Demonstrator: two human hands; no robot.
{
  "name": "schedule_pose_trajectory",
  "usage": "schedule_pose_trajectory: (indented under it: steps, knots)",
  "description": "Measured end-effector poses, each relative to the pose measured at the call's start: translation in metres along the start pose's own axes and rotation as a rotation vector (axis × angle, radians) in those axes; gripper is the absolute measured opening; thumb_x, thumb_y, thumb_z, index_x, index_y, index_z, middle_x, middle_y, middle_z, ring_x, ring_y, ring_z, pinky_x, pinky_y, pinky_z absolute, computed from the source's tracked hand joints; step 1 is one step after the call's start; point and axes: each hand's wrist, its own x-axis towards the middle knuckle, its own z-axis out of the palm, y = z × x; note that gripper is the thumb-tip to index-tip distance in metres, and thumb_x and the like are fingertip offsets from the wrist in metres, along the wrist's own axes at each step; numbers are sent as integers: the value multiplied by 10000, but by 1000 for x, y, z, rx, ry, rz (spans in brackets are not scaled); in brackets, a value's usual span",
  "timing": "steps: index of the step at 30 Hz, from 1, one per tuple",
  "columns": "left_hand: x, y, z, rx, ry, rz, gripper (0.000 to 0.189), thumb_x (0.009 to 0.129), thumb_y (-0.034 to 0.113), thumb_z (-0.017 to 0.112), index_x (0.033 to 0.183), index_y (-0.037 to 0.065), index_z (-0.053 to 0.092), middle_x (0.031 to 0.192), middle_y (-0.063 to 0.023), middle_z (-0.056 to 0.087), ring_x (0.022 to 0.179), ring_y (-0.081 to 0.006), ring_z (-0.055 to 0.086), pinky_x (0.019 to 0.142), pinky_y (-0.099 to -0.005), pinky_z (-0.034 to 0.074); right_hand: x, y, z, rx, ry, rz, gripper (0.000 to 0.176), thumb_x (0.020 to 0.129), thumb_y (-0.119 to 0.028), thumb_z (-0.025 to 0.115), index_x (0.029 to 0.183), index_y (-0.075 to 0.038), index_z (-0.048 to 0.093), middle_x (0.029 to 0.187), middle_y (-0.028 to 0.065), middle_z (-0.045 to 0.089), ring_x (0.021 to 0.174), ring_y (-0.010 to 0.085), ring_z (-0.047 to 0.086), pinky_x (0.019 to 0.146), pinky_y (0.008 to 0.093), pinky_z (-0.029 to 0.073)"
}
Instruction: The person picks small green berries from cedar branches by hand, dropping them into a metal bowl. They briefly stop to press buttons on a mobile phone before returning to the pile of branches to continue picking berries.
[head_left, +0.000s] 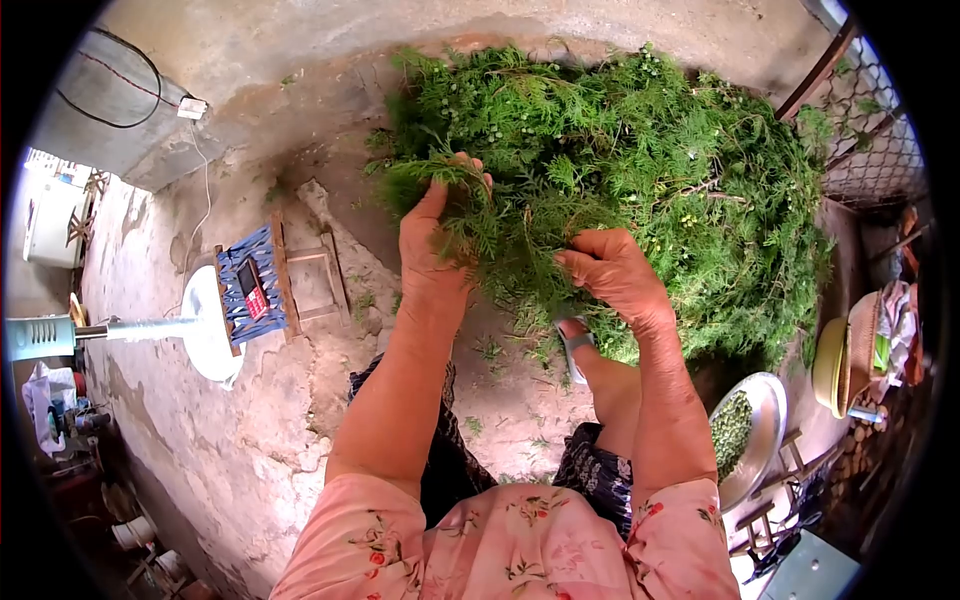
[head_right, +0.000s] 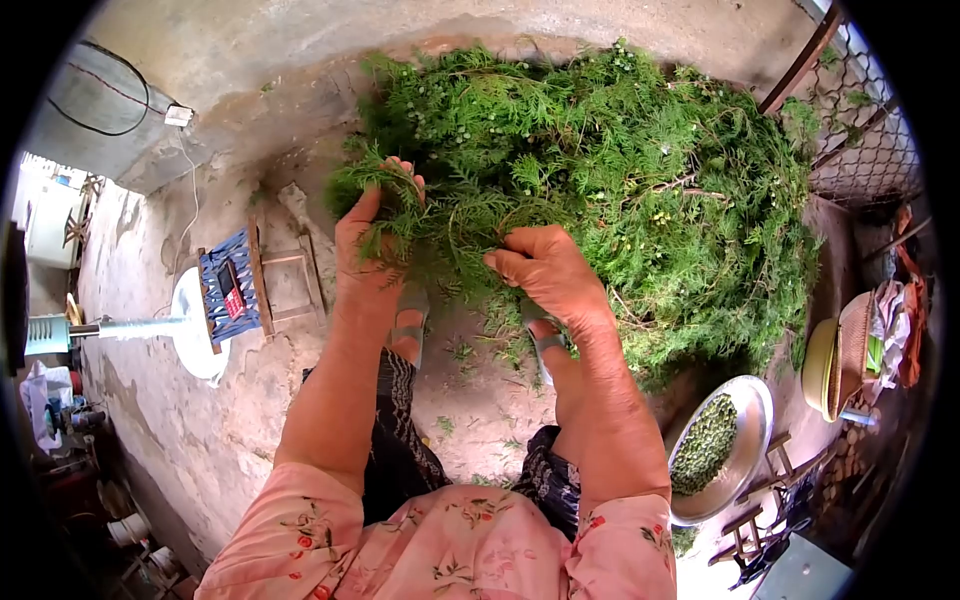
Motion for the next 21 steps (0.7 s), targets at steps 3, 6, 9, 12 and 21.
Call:
schedule_pose_trajectory:
  steps: [3, 6, 9, 12, 21]
  knots:
    - [-4, 2, 12, 51, 154, 51, 284, 899, 184, 494, 1104, -9, 523, 1094, -116, 566, 985, -245, 557, 831, -368, 484, -2, 10, -6, -6, 32, -27, 238, 823, -105, 620, 622, -23, 523, 540, -36, 462, 488, 28, 370, 425, 210, 283]
    - [-3, 5, 9, 127, 236, 75, 283, 915, 190, 460, 1116, 0, 518, 1115, -118, 556, 1002, -252, 547, 846, -382, 475, -6, 15, -8, 15, 78, -89, 247, 817, -122, 636, 616, -38, 521, 530, -32, 465, 459, 26, 366, 400, 199, 271]
    - [5, 4, 0, 122, 109, 138, 294, 929, 207, 430, 1141, 11, 484, 1115, -116, 549, 1003, -257, 539, 855, -387, 463, -15, 7, -14, 76, 106, 10, 217, 804, -113, 637, 636, 5, 564, 533, -14, 474, 513, 63, 404, 467, 238, 330]
    - [6, 7, 1, 103, 66, 217, 323, 938, 219, 407, 1179, 6, 425, 1137, -123, 530, 1030, -267, 520, 885, -394, 436, -19, 9, -25, 98, 146, 14, 208, 800, -116, 647, 640, -4, 572, 543, -5, 498, 513, 66, 424, 469, 235, 343]
    - [4, 21, -1, 137, 289, 150, 244, 920, 219, 468, 1062, 29, 526, 1051, -96, 603, 995, -225, 566, 865, -362, 451, -55, 67, -94, -398, 462, 91, 265, 779, -185, 641, 635, 22, 559, 507, 71, 484, 471, 117, 438, 440, 301, 352]
